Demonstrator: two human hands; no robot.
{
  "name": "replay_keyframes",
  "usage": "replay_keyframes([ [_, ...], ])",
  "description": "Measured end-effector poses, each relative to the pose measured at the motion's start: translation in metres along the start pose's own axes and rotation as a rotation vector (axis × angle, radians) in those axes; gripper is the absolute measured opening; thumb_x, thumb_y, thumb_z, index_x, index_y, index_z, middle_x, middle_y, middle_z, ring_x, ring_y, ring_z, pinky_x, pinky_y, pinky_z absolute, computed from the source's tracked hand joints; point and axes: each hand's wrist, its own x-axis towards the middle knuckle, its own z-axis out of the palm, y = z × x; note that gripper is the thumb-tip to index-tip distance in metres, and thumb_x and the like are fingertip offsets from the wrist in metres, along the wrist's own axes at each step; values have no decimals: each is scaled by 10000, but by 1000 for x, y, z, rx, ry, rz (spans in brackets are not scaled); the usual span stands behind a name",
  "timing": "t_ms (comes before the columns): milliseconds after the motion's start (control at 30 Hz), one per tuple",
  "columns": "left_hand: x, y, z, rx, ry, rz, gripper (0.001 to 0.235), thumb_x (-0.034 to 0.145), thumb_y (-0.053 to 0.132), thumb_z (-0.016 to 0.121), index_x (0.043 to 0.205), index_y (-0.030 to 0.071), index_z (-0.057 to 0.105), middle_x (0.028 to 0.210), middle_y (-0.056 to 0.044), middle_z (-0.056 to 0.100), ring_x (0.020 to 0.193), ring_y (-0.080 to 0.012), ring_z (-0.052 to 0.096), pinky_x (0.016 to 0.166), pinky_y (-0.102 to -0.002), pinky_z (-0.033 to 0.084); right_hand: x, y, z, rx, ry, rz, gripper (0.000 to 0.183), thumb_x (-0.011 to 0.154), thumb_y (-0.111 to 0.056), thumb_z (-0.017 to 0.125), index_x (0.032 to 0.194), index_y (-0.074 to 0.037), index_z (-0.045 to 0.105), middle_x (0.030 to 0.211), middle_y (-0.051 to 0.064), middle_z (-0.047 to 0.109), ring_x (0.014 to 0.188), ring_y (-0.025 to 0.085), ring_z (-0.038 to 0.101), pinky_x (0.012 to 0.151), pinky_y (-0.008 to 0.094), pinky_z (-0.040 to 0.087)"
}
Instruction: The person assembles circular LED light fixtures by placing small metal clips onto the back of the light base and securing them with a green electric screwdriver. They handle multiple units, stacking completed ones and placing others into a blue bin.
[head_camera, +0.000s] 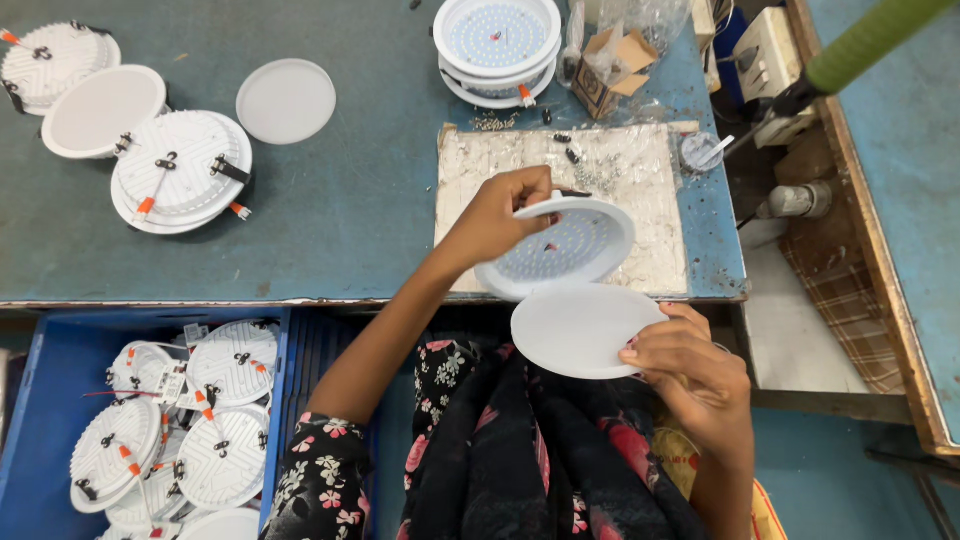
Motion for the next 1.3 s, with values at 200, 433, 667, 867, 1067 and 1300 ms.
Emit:
replay_keyframes([
  [200,-37,59,22,246,47,182,265,797,-100,607,766,2,364,998,-75,599,905,-115,514,719,-264,488,5,14,13,18,-25,54,243,765,66,716,970,-49,777,929,47,758,971,197,719,1212,480,402],
  [433,-60,61,26,259,41,151,266,768,-69,620,761,7,365,1348,-146,704,733,-143,550,686,-268,484,12,31,27,50,-59,65,258,759,62,709,988,-35,776,968,64,771,1008,203,717,1214,488,387],
  [667,-70,57,29,235,28,110,300,754,-82,609,738,39,334,1398,-131,686,804,-154,620,720,-266,509,21,36,31,90,-57,64,253,760,34,727,1002,-24,771,948,71,759,970,222,705,1039,407,468],
  [867,-70,59,30,123,42,54,219,864,62,731,963,72,535,1371,-92,689,1174,-185,715,969,-272,577,27,32,34,61,-18,49,269,779,54,723,1031,-29,765,934,89,744,947,231,694,941,341,500],
  [1067,-63,59,19,157,-40,103,480,915,254,799,1352,115,655,1383,-97,707,1268,-237,703,1095,-336,536,41,34,50,-220,184,-83,304,840,3,784,1121,-110,775,1064,89,692,1066,256,632,980,359,494],
  [1300,-58,58,15,95,-27,73,568,840,292,850,1344,113,661,1374,-94,704,1253,-214,694,1075,-321,528,49,43,82,-350,415,-162,376,851,16,833,1190,-131,765,1205,96,618,1167,279,588,1010,392,504],
])
